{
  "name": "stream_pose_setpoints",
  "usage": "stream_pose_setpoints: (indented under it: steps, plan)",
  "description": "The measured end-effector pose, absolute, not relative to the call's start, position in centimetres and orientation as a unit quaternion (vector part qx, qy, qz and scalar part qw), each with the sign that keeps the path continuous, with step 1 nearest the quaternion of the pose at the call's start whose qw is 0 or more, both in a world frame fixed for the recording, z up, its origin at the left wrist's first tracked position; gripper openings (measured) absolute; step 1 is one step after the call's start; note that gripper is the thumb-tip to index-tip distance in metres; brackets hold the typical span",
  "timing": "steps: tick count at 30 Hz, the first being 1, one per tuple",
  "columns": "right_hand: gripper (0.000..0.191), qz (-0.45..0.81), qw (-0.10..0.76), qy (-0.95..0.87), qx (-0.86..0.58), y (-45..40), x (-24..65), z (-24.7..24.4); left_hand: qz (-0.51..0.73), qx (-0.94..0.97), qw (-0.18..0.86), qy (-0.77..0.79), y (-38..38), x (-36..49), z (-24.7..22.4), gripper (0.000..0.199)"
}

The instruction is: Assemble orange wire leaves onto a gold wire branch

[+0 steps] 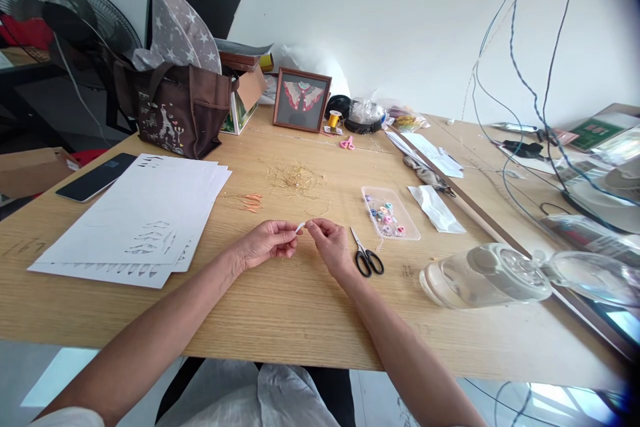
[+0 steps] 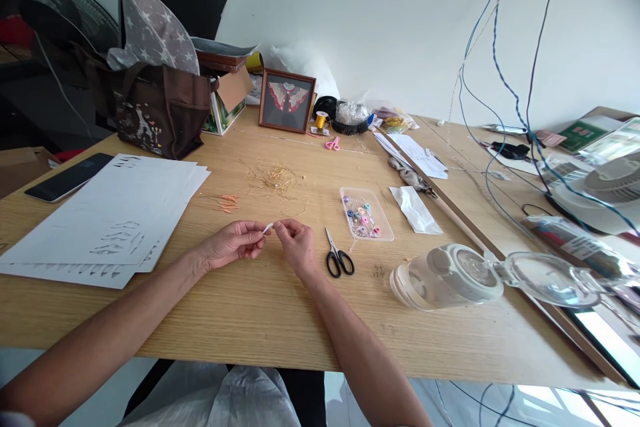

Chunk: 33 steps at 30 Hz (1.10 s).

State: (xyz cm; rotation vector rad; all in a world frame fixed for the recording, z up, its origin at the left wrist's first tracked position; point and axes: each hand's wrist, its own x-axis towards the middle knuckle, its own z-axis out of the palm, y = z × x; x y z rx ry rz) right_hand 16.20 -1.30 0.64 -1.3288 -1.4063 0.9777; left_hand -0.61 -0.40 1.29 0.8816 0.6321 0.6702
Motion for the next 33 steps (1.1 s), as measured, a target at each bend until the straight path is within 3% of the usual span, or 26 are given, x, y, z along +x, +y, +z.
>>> stream_pose_setpoints:
  steps: [8, 26, 29, 33]
  plan:
    - [0.03, 0.448, 0.48, -0.532, -0.535, -1.4, 16.0, 0.7, 0.296, 0.445, 0.795, 0.286, -0.8, -0.4, 1.4, 0.029]
    - [0.029, 0.32, 0.456, -0.622, -0.549, -2.0, 15.8, 1.9, 0.322, 0.389, 0.828, 0.245, -0.6, -0.6, 1.1, 0.026]
    - [0.029, 0.313, 0.452, -0.62, -0.559, -2.1, 15.8, 1.7, 0.334, 0.444, 0.781, 0.285, -0.7, -0.5, 1.4, 0.025]
    - [0.029, 0.292, 0.448, -0.624, -0.57, -2.0, 15.7, 1.5, 0.399, 0.548, 0.63, 0.379, -0.7, 0.1, 1.4, 0.031]
